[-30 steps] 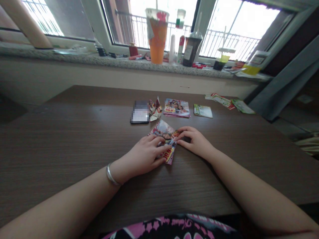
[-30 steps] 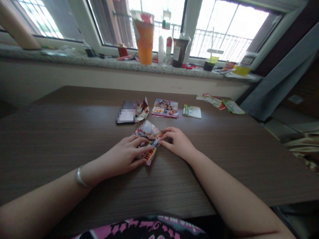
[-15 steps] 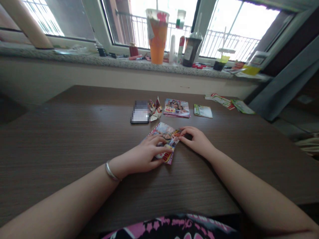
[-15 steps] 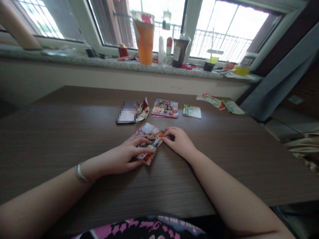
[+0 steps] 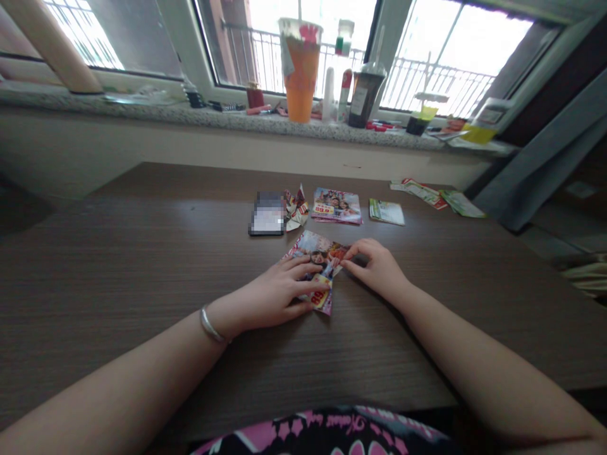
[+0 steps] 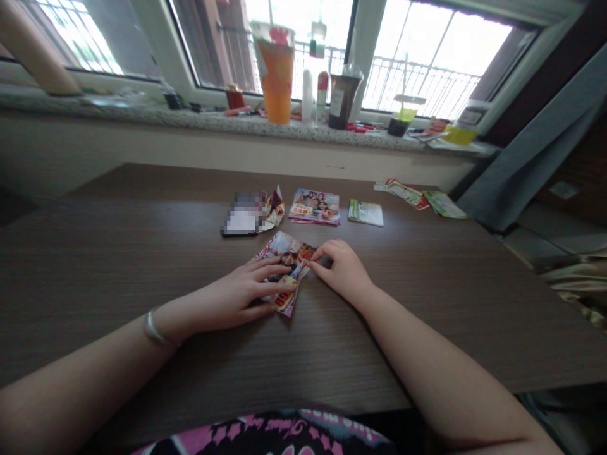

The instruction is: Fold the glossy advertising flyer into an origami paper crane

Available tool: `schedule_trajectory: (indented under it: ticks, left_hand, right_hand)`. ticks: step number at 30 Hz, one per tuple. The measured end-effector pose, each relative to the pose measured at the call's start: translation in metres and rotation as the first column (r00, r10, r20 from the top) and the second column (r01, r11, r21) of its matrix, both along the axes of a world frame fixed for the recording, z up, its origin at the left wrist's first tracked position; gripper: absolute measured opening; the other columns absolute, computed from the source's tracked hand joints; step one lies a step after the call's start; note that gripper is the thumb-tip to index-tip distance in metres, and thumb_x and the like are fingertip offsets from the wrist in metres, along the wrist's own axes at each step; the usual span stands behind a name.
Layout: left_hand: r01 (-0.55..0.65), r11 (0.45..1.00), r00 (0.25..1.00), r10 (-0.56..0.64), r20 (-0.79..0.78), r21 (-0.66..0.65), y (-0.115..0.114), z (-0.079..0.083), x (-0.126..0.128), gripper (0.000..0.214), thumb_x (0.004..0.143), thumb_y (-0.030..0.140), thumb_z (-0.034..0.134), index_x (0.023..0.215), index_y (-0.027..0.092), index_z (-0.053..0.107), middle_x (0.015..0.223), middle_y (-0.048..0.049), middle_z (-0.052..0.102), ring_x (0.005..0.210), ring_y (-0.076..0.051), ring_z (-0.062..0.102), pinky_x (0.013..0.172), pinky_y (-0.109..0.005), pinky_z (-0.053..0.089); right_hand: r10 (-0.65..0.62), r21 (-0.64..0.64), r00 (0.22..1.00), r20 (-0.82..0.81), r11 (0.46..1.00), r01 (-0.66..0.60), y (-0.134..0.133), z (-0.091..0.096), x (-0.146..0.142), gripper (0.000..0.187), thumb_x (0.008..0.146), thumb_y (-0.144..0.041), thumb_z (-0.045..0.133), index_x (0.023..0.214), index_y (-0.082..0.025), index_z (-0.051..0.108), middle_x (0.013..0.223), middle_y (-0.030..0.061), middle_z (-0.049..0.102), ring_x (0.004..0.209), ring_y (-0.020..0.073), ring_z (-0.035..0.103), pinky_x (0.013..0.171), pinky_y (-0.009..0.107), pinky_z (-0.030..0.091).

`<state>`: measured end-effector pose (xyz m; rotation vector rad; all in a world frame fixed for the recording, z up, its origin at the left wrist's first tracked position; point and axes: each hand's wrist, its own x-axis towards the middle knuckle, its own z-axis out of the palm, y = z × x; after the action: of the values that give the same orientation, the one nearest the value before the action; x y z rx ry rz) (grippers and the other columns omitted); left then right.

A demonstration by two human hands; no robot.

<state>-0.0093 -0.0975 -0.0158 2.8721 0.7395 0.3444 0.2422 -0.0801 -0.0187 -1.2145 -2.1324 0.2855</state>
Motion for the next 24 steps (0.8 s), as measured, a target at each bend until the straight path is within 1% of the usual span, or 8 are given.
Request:
schedule_trajectory:
  ticks: [4, 11, 16, 20, 24]
  left_hand:
    - [0.007, 0.999, 1.000, -0.008, 0.016, 0.044, -0.001, 0.001, 0.000, 0.037, 0.094, 0.037, 0.049, 0.130, 0.031, 0.055, 0.141, -0.0060, 0.048, 0.135, -0.027, 0.037, 0.113, -0.049, 0.030]
    - [-0.090, 0.991, 0.995, 0.094, -0.034, 0.101, -0.009, 0.004, 0.004, 0.038, 0.095, 0.042, 0.047, 0.130, 0.030, 0.054, 0.138, -0.0074, 0.051, 0.127, -0.028, 0.046, 0.109, -0.049, 0.036]
    - [-0.146, 0.983, 0.989, 0.150, -0.021, 0.115, -0.010, 0.007, 0.005, 0.040, 0.091, 0.043, 0.053, 0.127, 0.027, 0.056, 0.132, -0.0074, 0.055, 0.120, -0.027, 0.051, 0.103, -0.046, 0.042]
    - [-0.153, 0.980, 0.987, 0.158, -0.027, 0.129, -0.011, 0.008, 0.006, 0.041, 0.091, 0.044, 0.052, 0.127, 0.026, 0.056, 0.129, -0.0074, 0.057, 0.116, -0.028, 0.053, 0.100, -0.046, 0.045]
    - [-0.142, 0.977, 0.987, 0.153, -0.057, 0.160, -0.015, 0.006, 0.007, 0.039, 0.094, 0.040, 0.047, 0.131, 0.027, 0.052, 0.134, -0.0084, 0.054, 0.120, -0.029, 0.051, 0.103, -0.049, 0.042]
  right_hand:
    - [0.020, 0.043, 1.000, 0.017, 0.999, -0.021, -0.003, 0.003, -0.001, 0.009, 0.081, -0.020, 0.066, 0.073, -0.021, 0.062, 0.081, 0.0037, 0.064, 0.084, 0.0197, 0.059, 0.078, 0.033, 0.047]
    - [0.050, 0.089, 0.997, 0.056, 0.995, -0.055, -0.008, 0.006, -0.002, 0.006, 0.083, -0.022, 0.064, 0.077, -0.021, 0.063, 0.084, 0.0043, 0.064, 0.086, 0.0195, 0.059, 0.079, 0.033, 0.048]
    - [0.091, 0.140, 0.995, 0.051, 0.985, -0.098, -0.010, 0.004, -0.004, 0.007, 0.084, -0.022, 0.063, 0.078, -0.021, 0.062, 0.087, 0.0047, 0.066, 0.086, 0.0190, 0.060, 0.079, 0.032, 0.048]
    - [0.082, 0.125, 0.996, 0.031, 0.988, -0.085, -0.010, 0.003, -0.004, 0.006, 0.083, -0.019, 0.062, 0.078, -0.021, 0.060, 0.083, 0.0030, 0.066, 0.083, 0.0181, 0.061, 0.076, 0.031, 0.048]
    - [0.064, 0.093, 0.998, 0.008, 0.994, -0.064, -0.010, 0.005, -0.004, 0.005, 0.082, -0.017, 0.062, 0.080, -0.021, 0.060, 0.082, 0.0015, 0.064, 0.082, 0.0170, 0.061, 0.075, 0.029, 0.048]
